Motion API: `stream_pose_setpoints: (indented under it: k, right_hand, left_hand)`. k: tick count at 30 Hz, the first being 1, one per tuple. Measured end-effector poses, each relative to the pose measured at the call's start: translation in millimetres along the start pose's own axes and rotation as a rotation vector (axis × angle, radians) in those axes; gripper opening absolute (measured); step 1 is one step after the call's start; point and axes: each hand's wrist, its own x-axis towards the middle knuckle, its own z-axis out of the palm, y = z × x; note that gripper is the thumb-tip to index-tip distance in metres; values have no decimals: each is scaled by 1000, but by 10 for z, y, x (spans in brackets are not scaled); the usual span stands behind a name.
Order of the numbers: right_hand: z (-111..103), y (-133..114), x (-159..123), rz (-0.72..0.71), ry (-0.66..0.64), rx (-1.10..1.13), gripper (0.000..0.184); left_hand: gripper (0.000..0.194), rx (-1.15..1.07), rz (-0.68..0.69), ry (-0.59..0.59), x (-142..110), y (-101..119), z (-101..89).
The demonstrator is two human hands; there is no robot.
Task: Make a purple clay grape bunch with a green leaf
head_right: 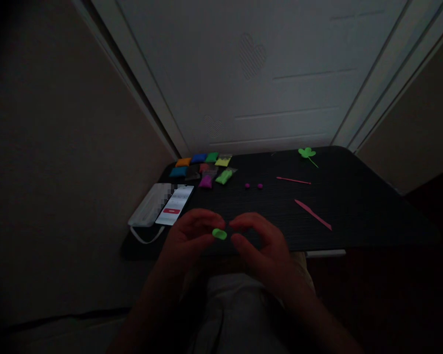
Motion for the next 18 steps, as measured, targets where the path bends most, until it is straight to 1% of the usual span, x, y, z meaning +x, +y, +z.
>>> stream_pose_setpoints:
  k: [2, 4, 7, 9, 12, 15, 18]
  right_hand:
    - [26, -16, 21, 8, -31, 14, 16]
    - [55, -26, 37, -7, -30, 9, 16]
    - [80, -30, 44, -47, 13, -38, 13]
    - [80, -26, 39, -79, 40, -96, 12]
    - [67, -19, 32, -166, 59, -189, 15]
    - [62, -10, 33, -259, 73, -268, 20]
    - [64, -3, 38, -298, 73, -310, 23]
  left_hand:
    - [33, 47, -13, 36, -5, 9, 19]
    - [31, 97, -29, 64, -11, 19, 32]
    - [29, 145, -23, 60, -20, 30, 40]
    - [32, 154, 3, 51, -22, 36, 40]
    - [33, 132, 27, 64, -15, 47, 36]
    - [25, 137, -22, 71, -6, 69, 34]
    - [21, 162, -71, 58, -4, 95, 43]
